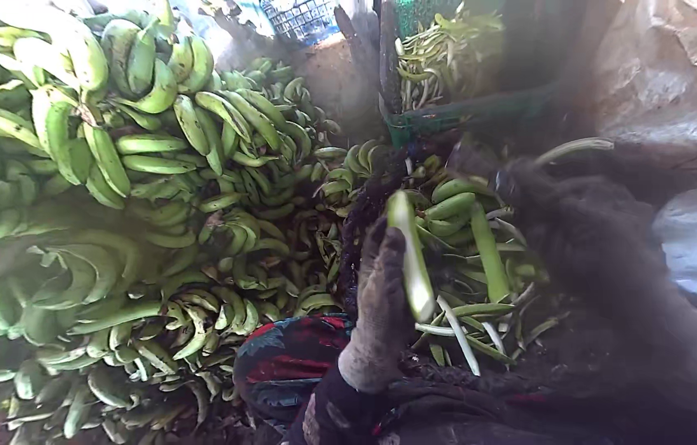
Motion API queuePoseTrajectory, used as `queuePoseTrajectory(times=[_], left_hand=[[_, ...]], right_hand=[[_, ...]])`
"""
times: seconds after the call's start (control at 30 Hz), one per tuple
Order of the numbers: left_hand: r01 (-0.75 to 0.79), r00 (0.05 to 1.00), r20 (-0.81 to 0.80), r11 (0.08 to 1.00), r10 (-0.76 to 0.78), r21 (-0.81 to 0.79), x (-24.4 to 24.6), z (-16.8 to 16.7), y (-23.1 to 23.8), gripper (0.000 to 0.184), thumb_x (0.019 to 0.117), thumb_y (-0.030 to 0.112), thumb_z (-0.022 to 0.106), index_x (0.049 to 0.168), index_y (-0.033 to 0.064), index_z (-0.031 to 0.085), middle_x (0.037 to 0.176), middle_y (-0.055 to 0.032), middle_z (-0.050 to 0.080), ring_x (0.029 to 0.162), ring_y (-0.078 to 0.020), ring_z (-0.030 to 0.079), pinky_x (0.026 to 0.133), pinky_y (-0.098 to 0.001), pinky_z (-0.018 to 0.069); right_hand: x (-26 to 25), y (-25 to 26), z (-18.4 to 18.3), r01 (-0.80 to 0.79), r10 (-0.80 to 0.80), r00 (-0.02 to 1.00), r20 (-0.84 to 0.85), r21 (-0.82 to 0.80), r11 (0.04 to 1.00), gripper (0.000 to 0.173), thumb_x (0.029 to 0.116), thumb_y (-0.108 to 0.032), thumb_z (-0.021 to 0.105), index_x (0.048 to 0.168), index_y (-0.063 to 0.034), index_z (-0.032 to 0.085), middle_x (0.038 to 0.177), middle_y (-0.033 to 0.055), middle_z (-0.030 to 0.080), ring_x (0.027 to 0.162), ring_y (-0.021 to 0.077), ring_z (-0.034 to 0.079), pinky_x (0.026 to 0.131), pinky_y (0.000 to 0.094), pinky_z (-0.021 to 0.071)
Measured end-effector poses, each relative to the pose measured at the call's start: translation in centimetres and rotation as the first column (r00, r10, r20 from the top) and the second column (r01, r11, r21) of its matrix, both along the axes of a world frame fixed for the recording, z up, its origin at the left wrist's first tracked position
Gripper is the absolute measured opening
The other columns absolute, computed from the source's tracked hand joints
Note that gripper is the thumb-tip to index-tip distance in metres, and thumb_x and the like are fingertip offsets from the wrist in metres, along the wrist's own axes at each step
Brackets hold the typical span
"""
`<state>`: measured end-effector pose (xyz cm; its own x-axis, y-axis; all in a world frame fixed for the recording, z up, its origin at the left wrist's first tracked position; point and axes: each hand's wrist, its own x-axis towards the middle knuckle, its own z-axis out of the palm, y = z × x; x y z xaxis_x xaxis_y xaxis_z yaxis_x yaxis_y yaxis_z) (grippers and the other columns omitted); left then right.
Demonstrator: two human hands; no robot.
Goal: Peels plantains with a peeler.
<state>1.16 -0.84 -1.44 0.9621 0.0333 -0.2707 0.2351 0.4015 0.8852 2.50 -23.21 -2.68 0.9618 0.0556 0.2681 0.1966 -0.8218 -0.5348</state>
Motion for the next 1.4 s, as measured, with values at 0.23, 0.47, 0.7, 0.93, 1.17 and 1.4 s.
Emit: queuePoseTrajectory(times=[0.23,0.47,0.7,0.93,1.17,1.4], left_hand=[[0.101,0.978,0.159,0.973,-0.135,0.206,0.0,0.7,-0.7,0.05,0.1059,0.047,0.044,0.149,0.0208,0.04,0.105,0.0026,0.065,0.085,-0.003,0.065,0.073,-0.0235,0.0573],[-0.162,0.935,0.33,0.984,0.13,0.071,1.5,0.5,-0.7,0.051,0.0975,0.051,0.061,0.133,0.0164,0.05,0.099,0.0022,0.069,0.083,-0.006,0.068,0.071,-0.026,0.0602],[0.265,0.941,0.155,0.94,-0.3,0.214,0.5,1.2,-0.5,0.045,0.1069,0.039,0.045,0.149,0.0219,0.043,0.113,0.0049,0.065,0.093,-0.0005,0.064,0.08,-0.021,0.0564],[0.064,0.986,0.155,0.998,-0.061,-0.015,1.3,0.2,-0.2,0.048,0.1058,0.052,0.039,0.126,0.0134,0.059,0.101,-0.0014,0.069,0.088,-0.0106,0.068,0.075,-0.0303,0.0594],[0.281,0.935,0.119,0.903,-0.334,0.325,2.0,-1.2,0.5,0.059,0.103,0.058,0.04,0.141,0.0146,0.049,0.101,0.001,0.066,0.083,-0.0035,0.063,0.072,-0.0237,0.056],[0.262,0.964,-0.028,0.962,-0.265,-0.071,-0.7,-1.5,0.9,0.051,0.1037,0.051,0.04,0.129,0.0078,0.05,0.092,-0.0062,0.069,0.079,-0.0147,0.069,0.072,-0.0313,0.06]], right_hand=[[-1.6,3.1,-1.5,-0.081,0.044,0.983,0.176,0.211,0.974,0.04,0.0991,-0.033,0.062,0.139,-0.0345,0.065,0.112,0.0146,0.068,0.103,0.0345,0.063,0.085,0.0615,0.0458],[-2.4,1.5,-0.5,-0.103,0.106,0.994,0.011,0.338,0.935,0.037,0.1011,-0.039,0.056,0.134,-0.0269,0.069,0.118,0.0028,0.069,0.104,0.0173,0.065,0.087,0.0471,0.0543],[-1.3,1.6,-0.9,-0.059,0.04,0.994,0.103,0.19,0.98,0.04,0.1009,-0.034,0.059,0.141,-0.0304,0.064,0.111,0.0183,0.068,0.101,0.0386,0.063,0.082,0.0632,0.0458],[-2.9,2.8,-1.2,-0.071,0.038,0.986,0.161,0.208,0.975,0.031,0.0999,-0.023,0.062,0.13,-0.0196,0.071,0.104,0.0202,0.069,0.092,0.0351,0.066,0.078,0.0546,0.0504],[-2.3,2.7,-2.9,-0.047,0.023,0.989,0.146,0.158,0.986,0.039,0.1004,-0.033,0.059,0.139,-0.0296,0.066,0.114,0.0168,0.069,0.106,0.0367,0.064,0.089,0.0621,0.0475],[-2.6,2.8,-2.0,-0.094,0.112,0.977,-0.181,0.105,0.99,0.043,0.1031,-0.032,0.049,0.14,-0.0161,0.064,0.108,0.0173,0.073,0.099,0.0382,0.069,0.082,0.0632,0.0531]])
